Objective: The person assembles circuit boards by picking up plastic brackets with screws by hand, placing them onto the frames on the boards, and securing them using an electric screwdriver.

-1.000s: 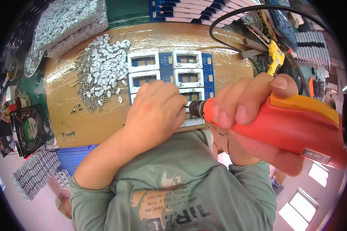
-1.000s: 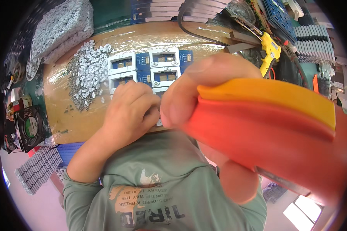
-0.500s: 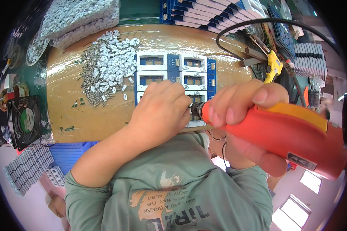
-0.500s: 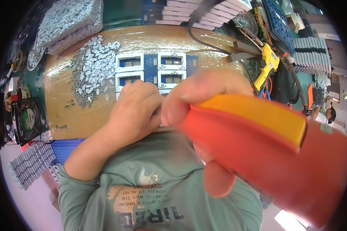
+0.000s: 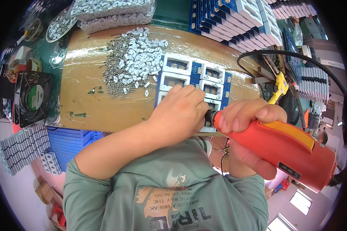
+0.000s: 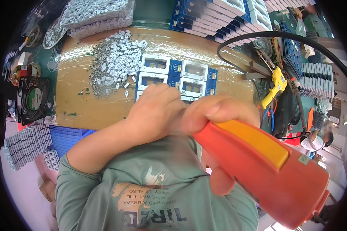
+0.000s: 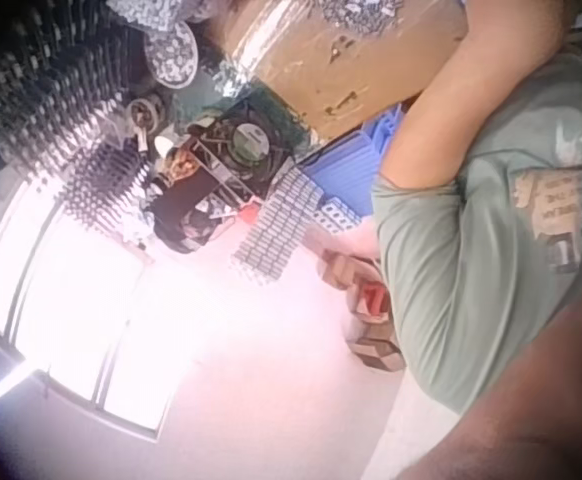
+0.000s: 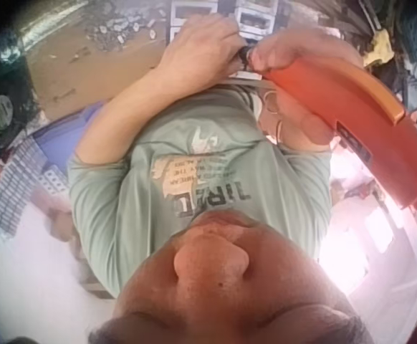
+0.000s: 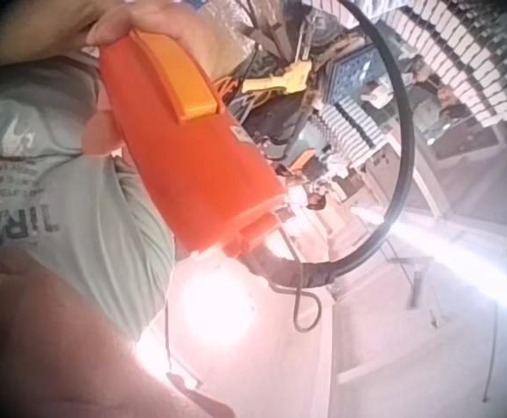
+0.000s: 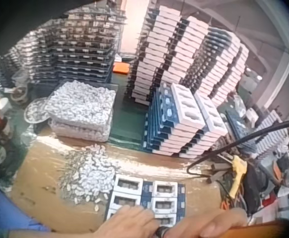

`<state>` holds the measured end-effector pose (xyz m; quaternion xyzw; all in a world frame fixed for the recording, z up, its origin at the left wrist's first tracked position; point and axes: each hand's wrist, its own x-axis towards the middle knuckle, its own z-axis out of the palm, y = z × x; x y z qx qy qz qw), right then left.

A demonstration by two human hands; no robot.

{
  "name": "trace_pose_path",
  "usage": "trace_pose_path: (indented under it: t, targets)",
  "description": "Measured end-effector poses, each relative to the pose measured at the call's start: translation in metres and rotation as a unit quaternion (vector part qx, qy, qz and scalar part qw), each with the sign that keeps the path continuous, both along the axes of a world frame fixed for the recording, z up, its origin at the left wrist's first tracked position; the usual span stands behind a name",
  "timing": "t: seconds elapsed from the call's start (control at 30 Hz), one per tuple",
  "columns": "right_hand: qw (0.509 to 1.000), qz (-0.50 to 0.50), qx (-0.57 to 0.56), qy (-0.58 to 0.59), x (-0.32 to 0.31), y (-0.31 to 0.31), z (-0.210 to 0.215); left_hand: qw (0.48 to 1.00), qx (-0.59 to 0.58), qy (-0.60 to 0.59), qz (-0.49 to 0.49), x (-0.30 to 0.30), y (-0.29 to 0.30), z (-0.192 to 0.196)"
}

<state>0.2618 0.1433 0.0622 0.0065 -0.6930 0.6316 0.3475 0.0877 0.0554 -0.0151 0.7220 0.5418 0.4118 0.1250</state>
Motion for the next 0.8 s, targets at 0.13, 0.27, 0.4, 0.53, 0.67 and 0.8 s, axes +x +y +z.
trace_pose_path:
  t: [0.13,0.27,0.4,0.53,0.67,0.8]
  targets:
    - [0.996,-0.090,-0.019,-0.010,0.000,-0.007,-0.002,0.999,-0.034,0.005,-0.010,-0.002,-0.002,0.005]
    - [0.994,0.034,-0.005,0.101,0.007,0.022,-0.003,0.997,-0.033,-0.067,-0.003,-0.017,-0.007,0.015]
    - [0.989,-0.083,-0.019,0.124,0.036,0.033,-0.005,0.989,-0.038,0.007,0.142,-0.065,-0.031,0.014]
    - [0.972,-0.207,-0.002,0.115,0.063,0.051,-0.022,0.967,-0.108,0.044,0.229,-0.084,-0.040,0.014]
    - [0.962,-0.248,-0.022,0.109,0.073,0.058,-0.033,0.970,-0.120,0.061,0.202,-0.085,-0.035,0.011]
    - [0.958,-0.262,-0.042,0.105,0.073,0.056,-0.038,0.965,-0.140,0.100,0.200,-0.084,-0.034,0.017]
